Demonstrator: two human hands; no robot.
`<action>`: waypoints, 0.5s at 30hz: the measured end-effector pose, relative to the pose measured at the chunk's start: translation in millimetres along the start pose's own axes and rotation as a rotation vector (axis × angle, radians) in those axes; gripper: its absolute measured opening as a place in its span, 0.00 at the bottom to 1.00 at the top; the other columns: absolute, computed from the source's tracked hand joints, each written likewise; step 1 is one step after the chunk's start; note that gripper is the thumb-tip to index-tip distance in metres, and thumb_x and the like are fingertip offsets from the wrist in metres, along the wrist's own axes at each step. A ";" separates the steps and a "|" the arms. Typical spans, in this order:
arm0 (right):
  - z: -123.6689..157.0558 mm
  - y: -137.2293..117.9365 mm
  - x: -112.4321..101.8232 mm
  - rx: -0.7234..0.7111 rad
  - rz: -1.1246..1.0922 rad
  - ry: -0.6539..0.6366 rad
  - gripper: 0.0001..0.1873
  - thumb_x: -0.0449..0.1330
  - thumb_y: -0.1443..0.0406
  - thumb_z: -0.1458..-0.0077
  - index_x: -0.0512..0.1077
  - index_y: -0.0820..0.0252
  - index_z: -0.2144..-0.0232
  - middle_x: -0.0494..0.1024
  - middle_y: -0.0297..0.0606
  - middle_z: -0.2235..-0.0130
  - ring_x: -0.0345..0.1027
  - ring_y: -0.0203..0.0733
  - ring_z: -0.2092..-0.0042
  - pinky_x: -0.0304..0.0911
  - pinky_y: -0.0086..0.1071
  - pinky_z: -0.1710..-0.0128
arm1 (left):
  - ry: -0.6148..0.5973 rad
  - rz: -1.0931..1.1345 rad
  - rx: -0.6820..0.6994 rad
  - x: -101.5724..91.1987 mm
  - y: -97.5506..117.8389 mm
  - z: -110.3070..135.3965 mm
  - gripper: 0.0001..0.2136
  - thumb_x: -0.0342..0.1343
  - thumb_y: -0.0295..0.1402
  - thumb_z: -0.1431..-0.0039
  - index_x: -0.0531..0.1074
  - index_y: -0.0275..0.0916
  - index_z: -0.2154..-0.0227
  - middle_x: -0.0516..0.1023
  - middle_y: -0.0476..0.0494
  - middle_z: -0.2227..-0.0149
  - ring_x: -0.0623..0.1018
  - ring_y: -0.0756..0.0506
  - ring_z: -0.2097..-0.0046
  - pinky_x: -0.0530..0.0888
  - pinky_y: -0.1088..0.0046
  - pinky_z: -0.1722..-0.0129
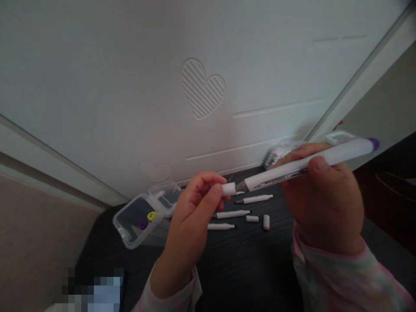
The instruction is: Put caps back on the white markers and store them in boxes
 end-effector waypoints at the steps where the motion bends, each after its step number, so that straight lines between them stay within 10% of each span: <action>1: 0.0 -0.3 0.2 -0.005 -0.001 -0.001 0.06 0.64 0.59 0.59 0.73 0.52 0.75 0.67 0.30 0.74 0.61 0.33 0.76 0.58 0.30 0.80 | -0.001 0.003 0.003 0.0 0.3 -0.1 0.04 0.52 0.32 0.44 0.71 0.42 0.68 0.69 0.53 0.75 0.67 0.54 0.72 0.64 0.80 0.71; 15: 2.1 1.0 2.4 0.008 -0.001 -0.032 0.05 0.64 0.61 0.56 0.74 0.54 0.73 0.68 0.32 0.72 0.63 0.35 0.73 0.59 0.31 0.77 | -0.021 -0.009 0.012 1.2 -0.5 0.7 0.04 0.51 0.32 0.43 0.71 0.44 0.67 0.70 0.55 0.74 0.69 0.56 0.71 0.66 0.85 0.70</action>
Point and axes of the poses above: each hand's wrist, its own z-axis away from the middle knuckle, its own x-axis out of the palm, y = z × x, the point moved 9 cm from there along -z, towards the middle knuckle
